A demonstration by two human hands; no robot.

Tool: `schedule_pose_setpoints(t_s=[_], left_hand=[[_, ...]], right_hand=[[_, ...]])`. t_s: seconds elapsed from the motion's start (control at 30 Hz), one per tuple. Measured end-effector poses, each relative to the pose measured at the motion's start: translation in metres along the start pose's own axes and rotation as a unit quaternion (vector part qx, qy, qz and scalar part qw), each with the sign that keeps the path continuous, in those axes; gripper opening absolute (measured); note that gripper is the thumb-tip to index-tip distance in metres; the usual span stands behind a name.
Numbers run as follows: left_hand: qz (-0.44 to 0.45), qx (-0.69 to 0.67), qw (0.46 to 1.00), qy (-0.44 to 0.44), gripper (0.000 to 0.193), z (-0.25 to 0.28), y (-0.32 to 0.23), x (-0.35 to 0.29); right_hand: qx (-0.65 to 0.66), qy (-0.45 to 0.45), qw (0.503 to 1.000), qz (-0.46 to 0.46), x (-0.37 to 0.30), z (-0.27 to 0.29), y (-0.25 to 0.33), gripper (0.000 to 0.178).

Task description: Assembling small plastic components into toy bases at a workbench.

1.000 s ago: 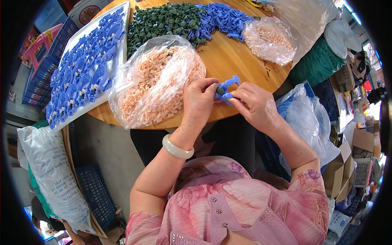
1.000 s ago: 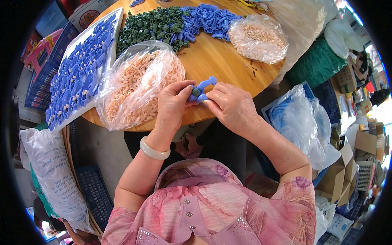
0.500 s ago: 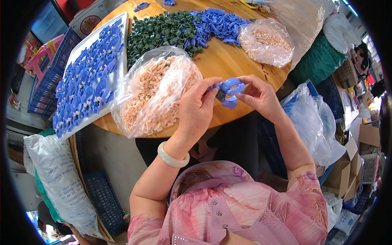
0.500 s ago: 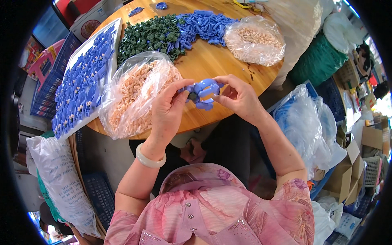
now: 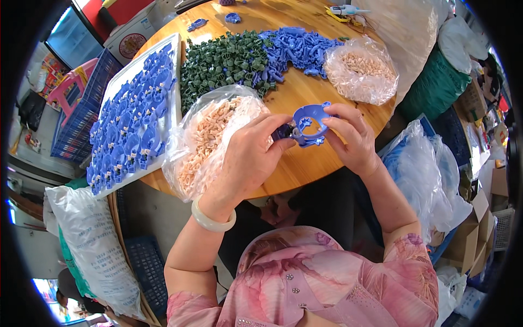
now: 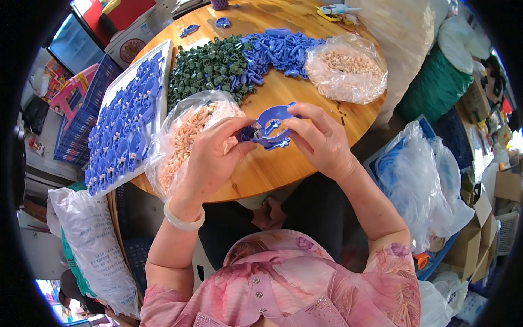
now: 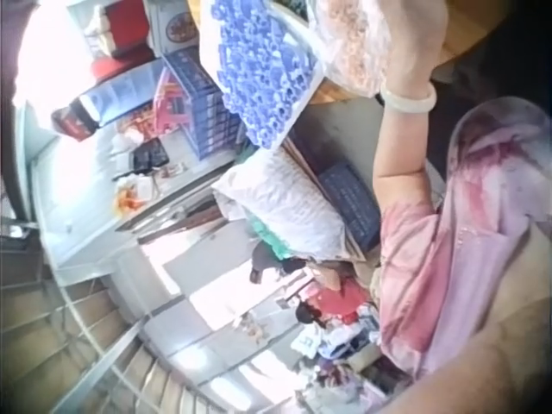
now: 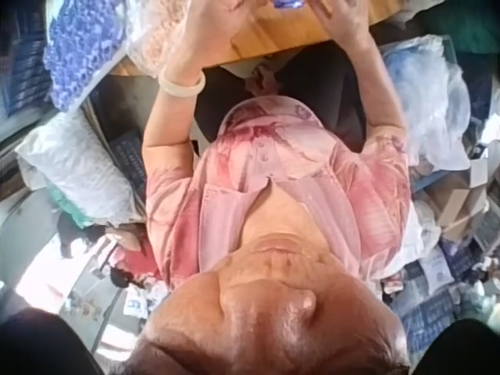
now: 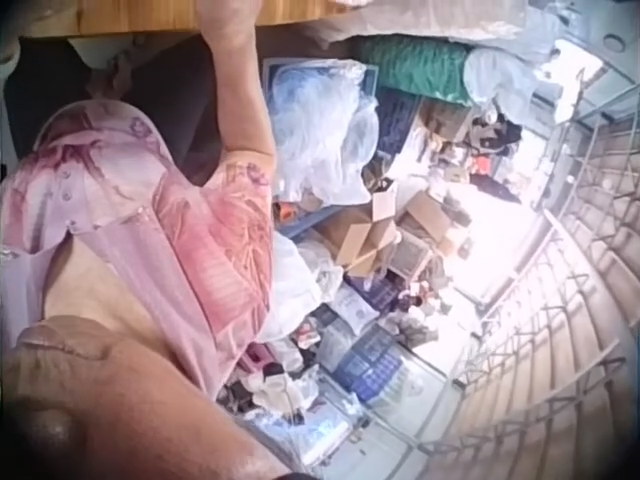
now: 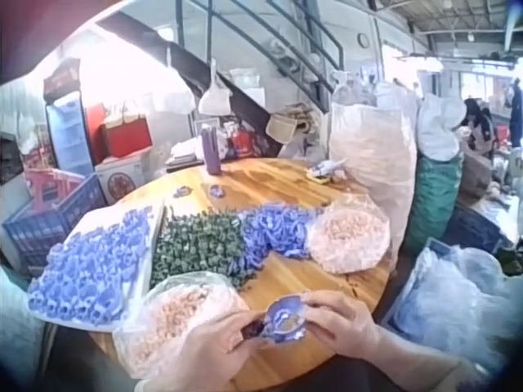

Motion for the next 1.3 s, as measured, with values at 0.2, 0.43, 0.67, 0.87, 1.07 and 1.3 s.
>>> schedule_pose_setpoints(t_s=[0.2, 0.43, 0.67, 0.87, 1.07, 1.3], left_hand=[[0.007, 0.061, 0.998, -0.029, 0.033, 0.032, 0.005, 0.007], [0.026, 0.162, 0.979, -0.122, 0.032, 0.112, 0.049, 0.019], [0.183, 0.321, 0.907, -0.204, 0.034, 0.246, 0.173, 0.049], [0.280, 0.423, 0.827, -0.244, 0.037, 0.311, 0.301, 0.097], [0.364, 0.479, 0.770, -0.212, 0.029, 0.291, 0.396, 0.123], [0.385, 0.510, 0.753, -0.157, 0.019, 0.271, 0.425, 0.139]], right_hand=[[0.072, -0.064, 0.993, -0.071, 0.014, -0.007, -0.011, 0.052], [0.135, 0.080, 0.955, -0.252, -0.016, -0.035, -0.019, 0.045], [0.017, 0.137, 0.968, -0.209, -0.008, -0.057, 0.001, 0.035], [-0.005, 0.107, 0.973, -0.206, -0.005, -0.061, -0.001, 0.021], [-0.005, 0.081, 0.973, -0.217, -0.005, -0.061, -0.003, 0.017], [0.002, 0.072, 0.969, -0.236, -0.002, -0.062, -0.005, 0.017]])
Point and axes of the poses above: each hand's wrist, its own x-axis towards the middle knuckle, its own z-axis out of the back of the hand, y = z × x, the point moved 6 cm from there along x, towards the middle knuckle, and after that the axes turned 14 degrees about x, right-handed, at the moved point
